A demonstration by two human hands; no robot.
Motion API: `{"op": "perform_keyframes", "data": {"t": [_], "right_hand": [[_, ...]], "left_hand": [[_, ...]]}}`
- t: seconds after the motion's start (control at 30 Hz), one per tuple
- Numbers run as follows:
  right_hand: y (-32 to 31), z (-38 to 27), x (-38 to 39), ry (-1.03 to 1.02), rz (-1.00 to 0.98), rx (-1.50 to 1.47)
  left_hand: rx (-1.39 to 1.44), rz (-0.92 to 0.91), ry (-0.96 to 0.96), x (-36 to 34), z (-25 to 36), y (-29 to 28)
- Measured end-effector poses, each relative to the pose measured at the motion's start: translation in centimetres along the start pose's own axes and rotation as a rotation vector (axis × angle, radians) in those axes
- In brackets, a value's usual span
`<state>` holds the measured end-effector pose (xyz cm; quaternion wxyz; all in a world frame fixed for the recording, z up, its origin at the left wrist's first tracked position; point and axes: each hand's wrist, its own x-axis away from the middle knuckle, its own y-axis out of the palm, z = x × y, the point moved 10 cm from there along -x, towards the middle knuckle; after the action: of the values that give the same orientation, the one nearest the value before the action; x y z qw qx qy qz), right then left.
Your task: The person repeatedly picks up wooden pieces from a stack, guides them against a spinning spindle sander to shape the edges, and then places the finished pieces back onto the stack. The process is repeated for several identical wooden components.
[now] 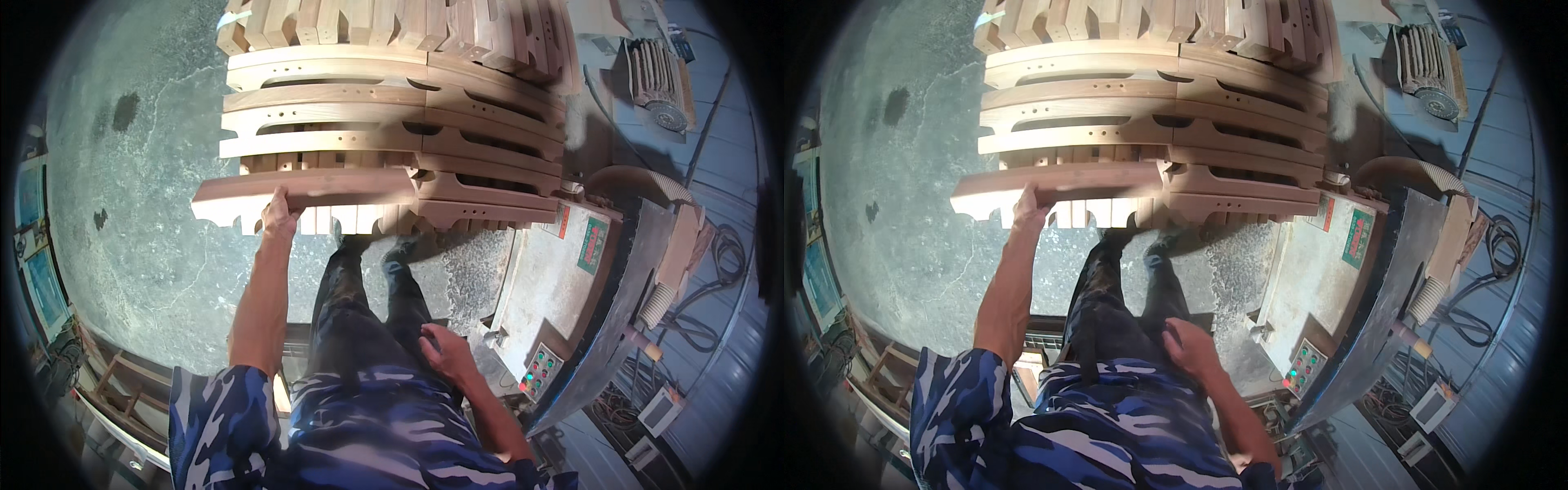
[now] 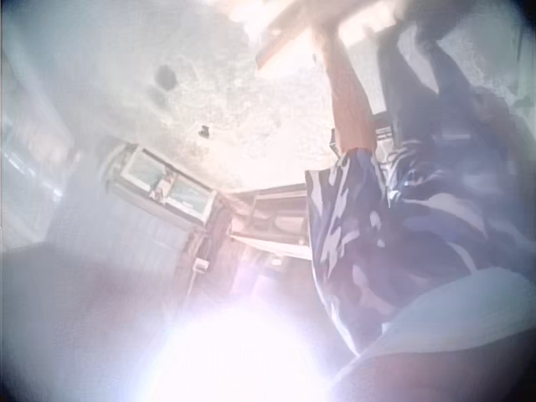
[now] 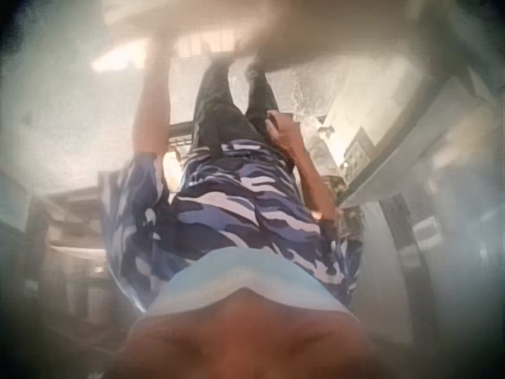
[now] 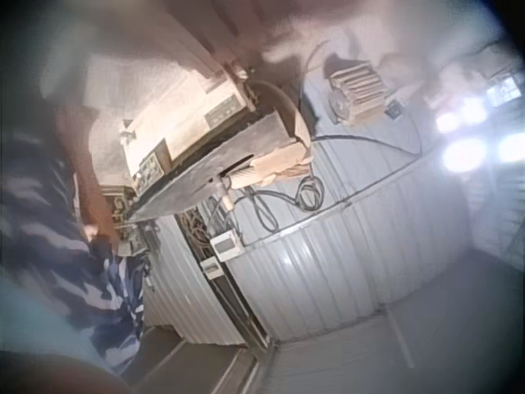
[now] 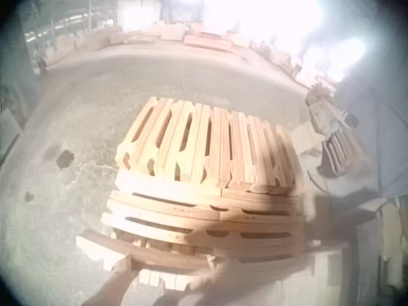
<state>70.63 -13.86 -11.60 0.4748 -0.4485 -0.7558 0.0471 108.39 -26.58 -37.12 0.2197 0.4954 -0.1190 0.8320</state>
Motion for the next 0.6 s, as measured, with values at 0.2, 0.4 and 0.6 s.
{"op": "perform_keyframes", "data": {"t": [0.2,0.4,0.6], "right_hand": [[0.6,0.3,0.2,0.145,0.037,-0.099],[-0.3,2.5,0.7,0.325,0.109,-0.219],[-1.4,3.4,0.6,0.427,0.184,-0.372]], "left_hand": [[-0.047,0.032,-0.075,-4.2,-1.5,5.1],[-0.316,-0.341,0.085,-8.7,-3.3,8.8],[-0.249,-0.356,-0.195,-5.3,-7.0,11.2]]}}
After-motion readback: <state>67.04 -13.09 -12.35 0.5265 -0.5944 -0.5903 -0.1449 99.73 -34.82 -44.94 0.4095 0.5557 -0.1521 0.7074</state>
